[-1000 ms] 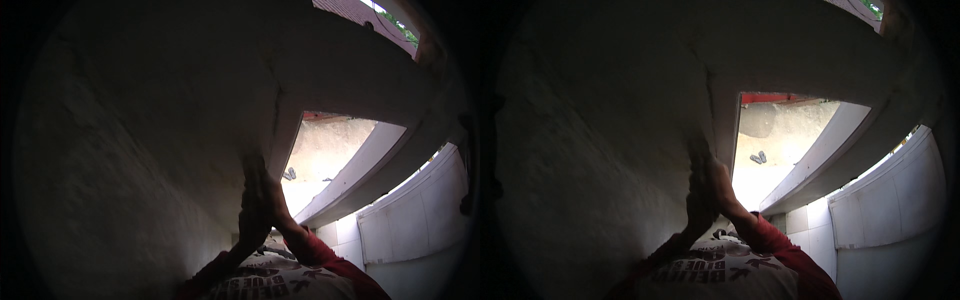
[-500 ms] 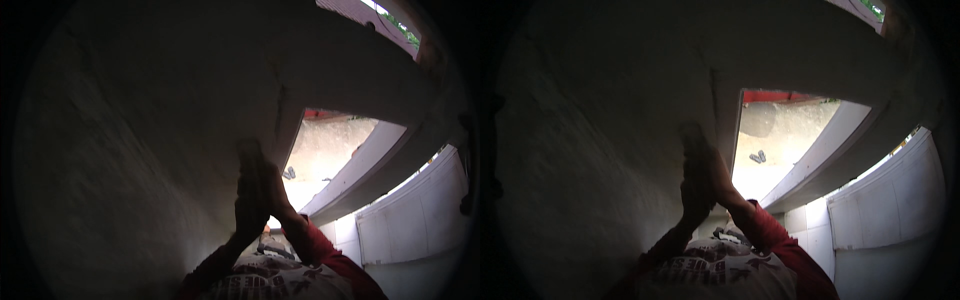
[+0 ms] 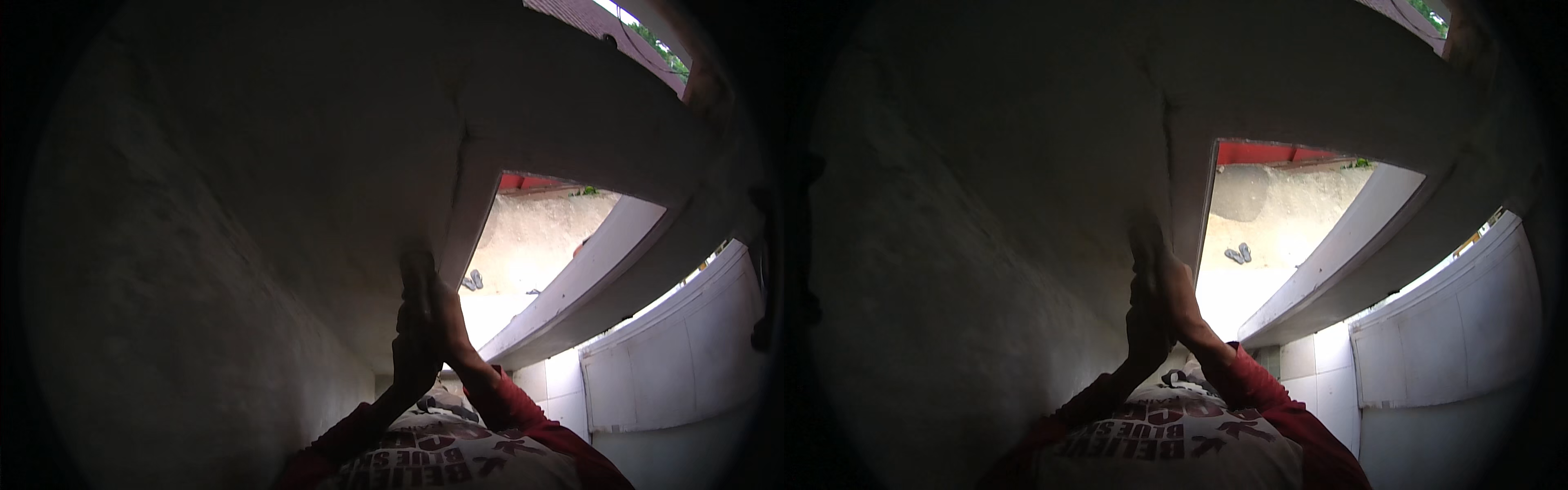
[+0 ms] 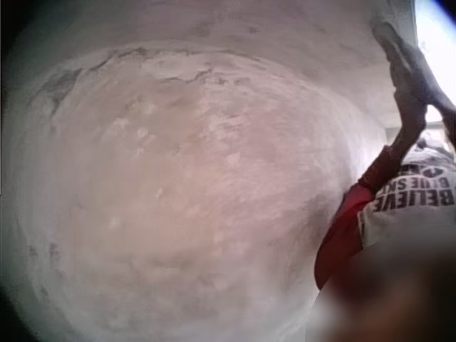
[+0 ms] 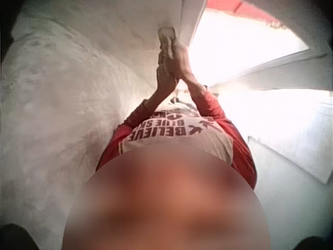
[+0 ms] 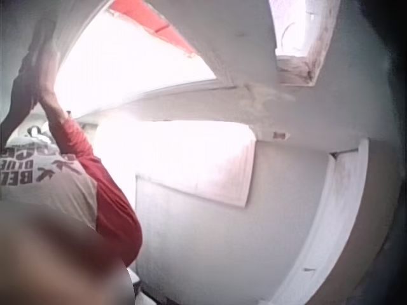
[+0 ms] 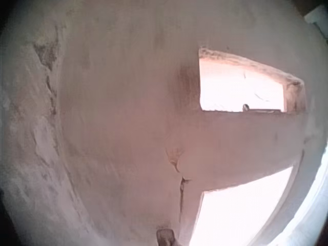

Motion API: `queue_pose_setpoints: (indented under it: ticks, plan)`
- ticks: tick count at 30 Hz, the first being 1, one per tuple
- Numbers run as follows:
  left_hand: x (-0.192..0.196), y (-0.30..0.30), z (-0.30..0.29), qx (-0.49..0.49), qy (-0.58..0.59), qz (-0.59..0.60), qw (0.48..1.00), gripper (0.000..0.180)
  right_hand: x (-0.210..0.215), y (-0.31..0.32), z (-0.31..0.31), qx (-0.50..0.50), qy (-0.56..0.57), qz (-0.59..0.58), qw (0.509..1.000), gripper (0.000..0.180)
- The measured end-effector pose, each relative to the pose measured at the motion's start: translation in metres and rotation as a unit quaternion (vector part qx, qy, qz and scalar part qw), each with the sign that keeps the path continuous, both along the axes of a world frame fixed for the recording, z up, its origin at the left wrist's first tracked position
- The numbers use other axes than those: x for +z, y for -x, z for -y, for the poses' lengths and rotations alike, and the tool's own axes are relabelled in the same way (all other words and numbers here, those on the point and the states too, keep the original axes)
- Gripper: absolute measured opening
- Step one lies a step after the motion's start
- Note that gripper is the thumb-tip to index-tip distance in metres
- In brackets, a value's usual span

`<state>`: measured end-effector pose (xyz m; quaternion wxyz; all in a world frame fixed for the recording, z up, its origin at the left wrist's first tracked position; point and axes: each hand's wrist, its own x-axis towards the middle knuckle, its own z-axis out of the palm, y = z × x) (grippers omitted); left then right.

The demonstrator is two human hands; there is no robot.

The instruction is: The person smooths a wall surface using a sanding block. They repeatedly rub the block against the wall near a doorway, moving it in short strokes to even the surface.

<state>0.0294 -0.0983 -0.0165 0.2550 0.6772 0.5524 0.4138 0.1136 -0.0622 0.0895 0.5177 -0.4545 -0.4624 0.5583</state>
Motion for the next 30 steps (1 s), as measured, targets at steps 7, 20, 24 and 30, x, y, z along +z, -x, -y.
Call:
queue_pose_setpoints:
  ticks: [7, 20, 24, 30]
  plan:
    - [0.018, 0.0, -0.014, -0.036, 0.11, -0.025, 0.993, 0.062, 0.003, -0.002, -0.013, 0.066, -0.147, -0.025, 0.987, 0.024]
    - [-0.001, 0.003, 0.001, 0.018, 0.04, -0.022, 0.999, 0.077, 0.016, 0.005, 0.003, 0.006, 0.092, -0.009, 0.996, 0.023]
    - [0.005, 0.02, -0.004, -0.051, 0.15, -0.004, 0.987, 0.076, 0.017, 0.014, 0.001, 0.048, -0.17, -0.036, 0.984, 0.031]
    - [0.007, 0.021, 0.011, 0.003, 0.02, 0.003, 1.0, 0.078, 0.019, 0.02, 0.011, 0.015, 0.045, 0.031, 0.998, 0.024]
